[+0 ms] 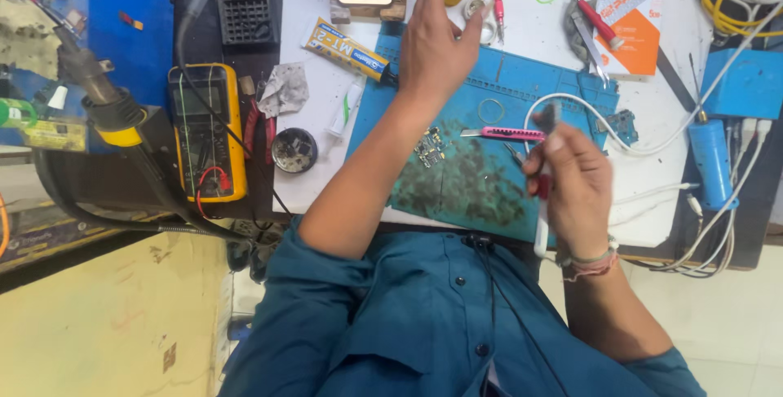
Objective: The person cleans a small circuit board with a toothbrush and applies flux. They then use a soldering iron to reflow solder on specific points of the board. Finally, they clean the board again with a toothbrush and apply a liquid from a yellow bottle.
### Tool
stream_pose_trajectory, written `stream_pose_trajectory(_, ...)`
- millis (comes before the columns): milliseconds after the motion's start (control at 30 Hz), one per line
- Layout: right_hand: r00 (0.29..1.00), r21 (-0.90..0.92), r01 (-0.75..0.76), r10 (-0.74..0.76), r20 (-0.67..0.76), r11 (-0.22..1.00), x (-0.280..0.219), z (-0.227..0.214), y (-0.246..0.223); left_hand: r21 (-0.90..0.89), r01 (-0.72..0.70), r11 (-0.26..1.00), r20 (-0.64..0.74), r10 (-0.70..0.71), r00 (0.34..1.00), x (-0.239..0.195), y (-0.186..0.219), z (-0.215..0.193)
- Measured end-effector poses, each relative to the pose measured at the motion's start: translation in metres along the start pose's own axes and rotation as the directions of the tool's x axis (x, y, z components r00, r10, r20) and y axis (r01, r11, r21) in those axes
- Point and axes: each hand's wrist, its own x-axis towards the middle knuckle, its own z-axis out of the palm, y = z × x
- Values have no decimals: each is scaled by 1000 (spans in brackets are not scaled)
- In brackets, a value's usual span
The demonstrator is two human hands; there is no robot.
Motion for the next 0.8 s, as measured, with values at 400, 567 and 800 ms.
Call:
stream_pose_trajectory(400, 976, 61, -183, 174, 133, 981, -3, 0, 23, 335, -174, 926, -35, 197, 980, 30, -18, 28)
stream_pose_trajectory(567, 970, 100, -222, 210, 119, 970, -1, -5, 16, 217, -367, 905, 64, 362, 930, 8, 23, -18)
stream_pose_trajectory(800, 905, 280, -400, 328, 270, 873, 2, -9, 21, 356, -798, 486, 455, 655, 603, -15, 60, -105)
